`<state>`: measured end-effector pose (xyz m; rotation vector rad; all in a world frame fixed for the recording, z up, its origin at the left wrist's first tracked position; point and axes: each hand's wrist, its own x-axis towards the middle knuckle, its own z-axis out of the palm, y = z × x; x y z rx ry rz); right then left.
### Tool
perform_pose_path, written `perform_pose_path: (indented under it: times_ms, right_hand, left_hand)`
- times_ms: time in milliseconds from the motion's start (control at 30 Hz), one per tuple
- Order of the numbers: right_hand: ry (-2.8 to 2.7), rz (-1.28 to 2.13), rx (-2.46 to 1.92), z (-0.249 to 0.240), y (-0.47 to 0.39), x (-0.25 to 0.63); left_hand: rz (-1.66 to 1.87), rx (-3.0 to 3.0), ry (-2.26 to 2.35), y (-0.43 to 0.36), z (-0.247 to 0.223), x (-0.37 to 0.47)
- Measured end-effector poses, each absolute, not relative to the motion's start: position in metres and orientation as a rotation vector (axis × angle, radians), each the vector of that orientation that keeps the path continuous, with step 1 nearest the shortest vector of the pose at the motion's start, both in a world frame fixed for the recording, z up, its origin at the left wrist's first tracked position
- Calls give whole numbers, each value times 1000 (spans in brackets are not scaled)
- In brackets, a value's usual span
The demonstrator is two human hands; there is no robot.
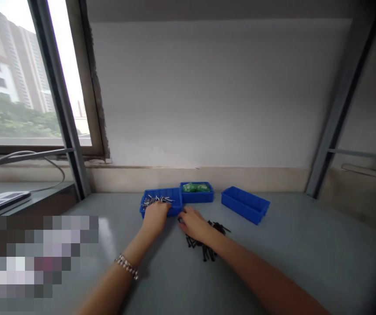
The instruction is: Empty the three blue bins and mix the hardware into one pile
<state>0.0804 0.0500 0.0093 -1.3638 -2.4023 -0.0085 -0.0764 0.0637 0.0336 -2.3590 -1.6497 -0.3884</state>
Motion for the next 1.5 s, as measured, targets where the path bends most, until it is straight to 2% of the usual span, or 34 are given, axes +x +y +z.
perform_pose_path:
  times_ms: [267,467,667,967,1500]
  right_hand:
    - [-2391,15,-1375,13,39,87]
    - [-2088,-271,-1482,23,52,117]
    - [-1997,-348,-1668,3,71,147]
    - [-2015,-327,-1785,-6,81,162]
    - [-2057,-216,-1734,-1,87,167]
  left_hand:
    - [-416,-2483,-1669,62,35,-78]
    - [-390,-2521,-1682,60,36,-77]
    - [-432,-2479,-1590,61,23,-69]
    - [-298,-2516,-1550,56,13,-62]
    - [-310,-2509,-1465,51,6,-58]
